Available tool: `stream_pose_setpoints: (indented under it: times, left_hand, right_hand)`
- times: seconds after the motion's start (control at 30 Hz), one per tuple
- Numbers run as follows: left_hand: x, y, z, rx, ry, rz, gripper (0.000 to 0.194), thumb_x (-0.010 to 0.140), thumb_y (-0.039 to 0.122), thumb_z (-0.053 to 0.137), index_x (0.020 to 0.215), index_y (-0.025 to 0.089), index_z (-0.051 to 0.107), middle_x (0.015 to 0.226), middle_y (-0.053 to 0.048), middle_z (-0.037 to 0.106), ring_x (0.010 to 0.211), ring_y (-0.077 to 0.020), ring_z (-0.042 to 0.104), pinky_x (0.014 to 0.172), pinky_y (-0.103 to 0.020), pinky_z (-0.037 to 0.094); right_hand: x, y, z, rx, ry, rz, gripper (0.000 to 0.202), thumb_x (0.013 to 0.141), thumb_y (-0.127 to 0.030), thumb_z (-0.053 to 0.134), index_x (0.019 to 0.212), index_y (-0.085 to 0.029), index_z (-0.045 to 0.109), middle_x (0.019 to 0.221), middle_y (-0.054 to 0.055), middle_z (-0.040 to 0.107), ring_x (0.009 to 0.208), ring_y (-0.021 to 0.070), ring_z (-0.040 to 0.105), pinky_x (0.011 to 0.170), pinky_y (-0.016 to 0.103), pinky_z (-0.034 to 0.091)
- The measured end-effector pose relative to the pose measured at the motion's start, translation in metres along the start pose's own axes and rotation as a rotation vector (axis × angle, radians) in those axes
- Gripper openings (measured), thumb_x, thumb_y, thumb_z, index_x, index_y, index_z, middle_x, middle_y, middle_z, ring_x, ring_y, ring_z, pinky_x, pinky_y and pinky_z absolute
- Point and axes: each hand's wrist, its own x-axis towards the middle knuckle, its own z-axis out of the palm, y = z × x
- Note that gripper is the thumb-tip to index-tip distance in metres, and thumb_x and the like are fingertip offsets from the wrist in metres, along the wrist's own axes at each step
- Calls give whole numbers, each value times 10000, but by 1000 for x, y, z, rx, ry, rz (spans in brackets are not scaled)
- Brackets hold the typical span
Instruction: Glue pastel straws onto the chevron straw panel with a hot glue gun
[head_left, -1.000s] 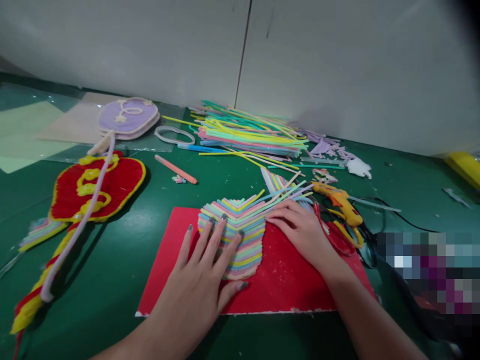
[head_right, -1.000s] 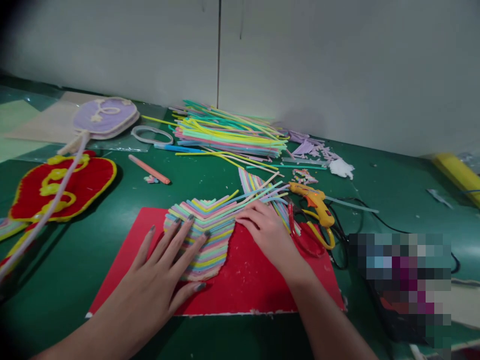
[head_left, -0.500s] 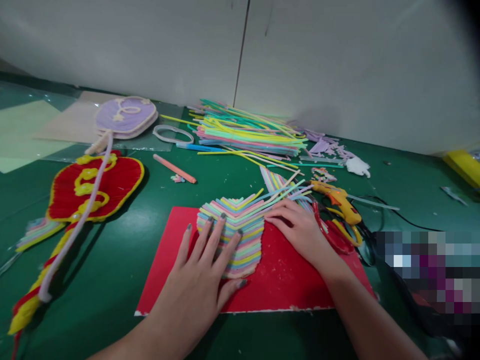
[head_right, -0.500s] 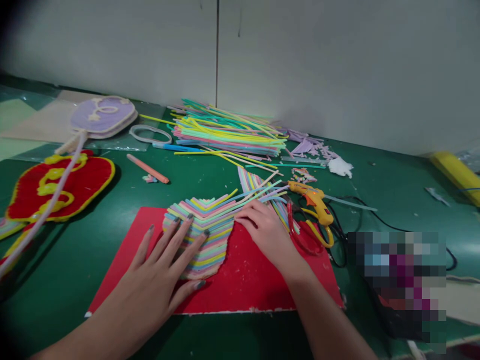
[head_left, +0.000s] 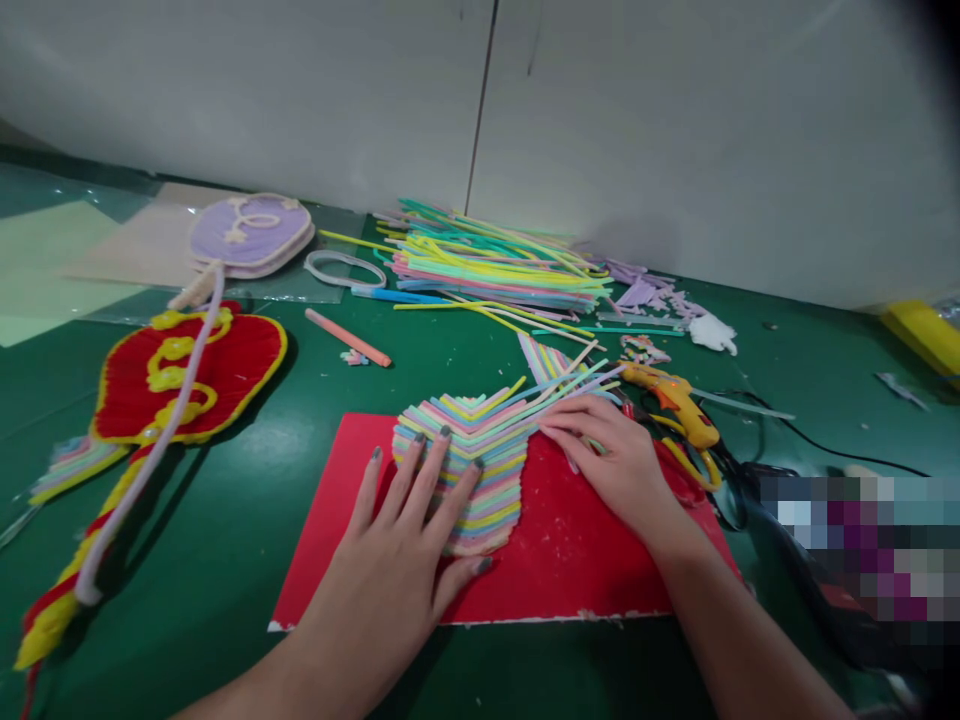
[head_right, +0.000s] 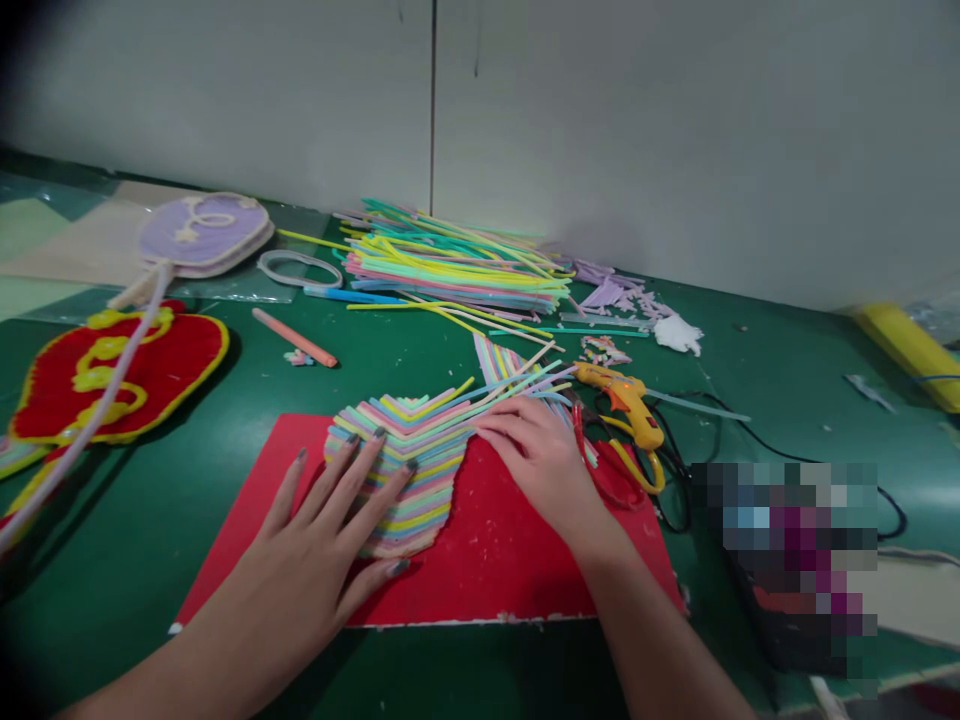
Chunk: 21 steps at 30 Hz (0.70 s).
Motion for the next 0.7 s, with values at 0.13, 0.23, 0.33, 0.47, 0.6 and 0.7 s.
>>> stream_pose_setpoints:
  times: [0.13,0.23,0.33,0.47,0.6,0.7]
  left_hand:
    - [-1,0,0,8,-3,9,588,912,616,323,1389,298,457,1489,-110,388,1355,-333,370,1060,-555,309]
    - [-2,0,0,23,4,22,593,914,621,313,1392,299,452,1495,-103,379,1359,-327,365,1054,-543,320]
    - [-3,-1,0,44,10,27,604,910,622,322,1404,293,434,1501,-108,369,1363,-331,356,1050,-543,321]
    - [-4,-1,2,77,2,56,632,900,609,375,1436,275,381,1513,-139,337,1362,-353,349,1029,-551,333]
    - [-3,-1,2,73,9,59,628,897,610,380,1432,282,388,1510,-134,346,1361,-357,348,1033,-554,320]
    - [-3,-1,2,56,20,42,614,902,614,358,1422,290,405,1505,-122,359,1364,-349,345,1046,-552,301]
  right_hand:
    - [-7,-18,-4,-161,-166,-20,302,934,-291,502,1198,-199,619,1245,88,615,1179,187,547,998,366,455]
    - [-16,-32,2,-331,-352,-54,500,932,-390,479,1388,-188,452,1471,151,399,1360,263,373,1052,472,406]
    - [-23,-41,6,-453,-433,-107,576,930,-438,456,1444,-195,363,1518,187,291,1403,315,271,1044,556,379]
    - [-29,-42,4,-560,-413,-156,621,901,-510,472,1453,-254,345,1501,211,315,1398,365,250,1028,617,347]
    - [-33,-38,2,-598,-399,-152,621,885,-526,491,1433,-254,387,1474,233,353,1387,383,270,1025,627,334]
    - [-36,-38,3,-598,-394,-149,623,879,-512,514,1431,-251,391,1469,234,362,1389,383,266,1022,617,347]
